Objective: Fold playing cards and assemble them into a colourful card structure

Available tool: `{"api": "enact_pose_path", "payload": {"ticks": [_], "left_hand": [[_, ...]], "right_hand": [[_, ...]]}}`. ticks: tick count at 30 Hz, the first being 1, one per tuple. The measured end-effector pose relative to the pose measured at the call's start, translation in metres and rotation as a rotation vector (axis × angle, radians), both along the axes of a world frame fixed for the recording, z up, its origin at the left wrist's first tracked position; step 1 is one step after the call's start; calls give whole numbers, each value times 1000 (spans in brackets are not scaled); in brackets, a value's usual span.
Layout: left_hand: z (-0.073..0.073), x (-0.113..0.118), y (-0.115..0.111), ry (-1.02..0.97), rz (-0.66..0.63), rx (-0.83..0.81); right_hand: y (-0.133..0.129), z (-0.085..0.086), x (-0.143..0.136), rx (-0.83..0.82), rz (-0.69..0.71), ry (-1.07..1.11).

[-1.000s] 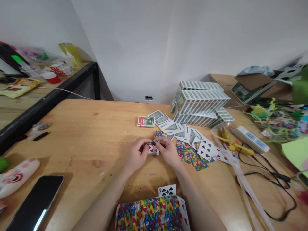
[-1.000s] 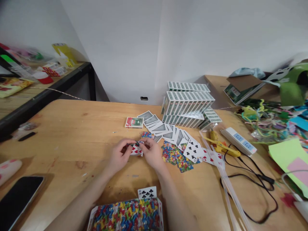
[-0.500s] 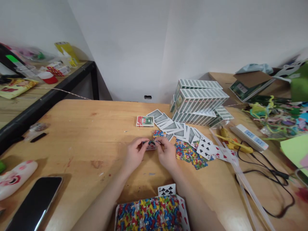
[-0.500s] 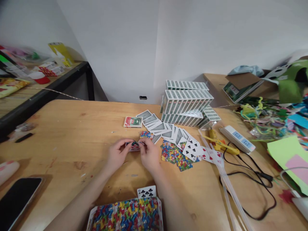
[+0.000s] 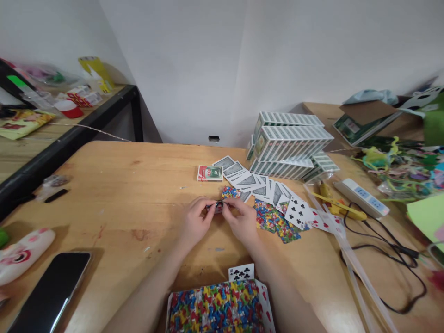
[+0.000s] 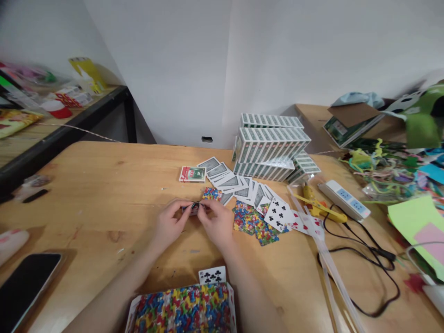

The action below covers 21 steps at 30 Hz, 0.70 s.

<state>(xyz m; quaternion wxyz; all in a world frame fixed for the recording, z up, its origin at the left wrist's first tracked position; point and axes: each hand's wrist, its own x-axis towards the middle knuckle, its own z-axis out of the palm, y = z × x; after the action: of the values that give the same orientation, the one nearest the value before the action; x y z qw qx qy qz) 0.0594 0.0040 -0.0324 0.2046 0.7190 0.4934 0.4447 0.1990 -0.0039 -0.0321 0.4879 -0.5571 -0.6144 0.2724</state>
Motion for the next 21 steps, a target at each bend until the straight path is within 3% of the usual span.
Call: {"api": "enact_pose_path", "payload": {"ticks": [11,21], "left_hand": [[-2,5,2,6,32,6],[-4,4,1,-47,1,-5]], "right_hand": [[-2,-1,-3,60,-40,-139],[2,1,-3,44,37,-61]]}}
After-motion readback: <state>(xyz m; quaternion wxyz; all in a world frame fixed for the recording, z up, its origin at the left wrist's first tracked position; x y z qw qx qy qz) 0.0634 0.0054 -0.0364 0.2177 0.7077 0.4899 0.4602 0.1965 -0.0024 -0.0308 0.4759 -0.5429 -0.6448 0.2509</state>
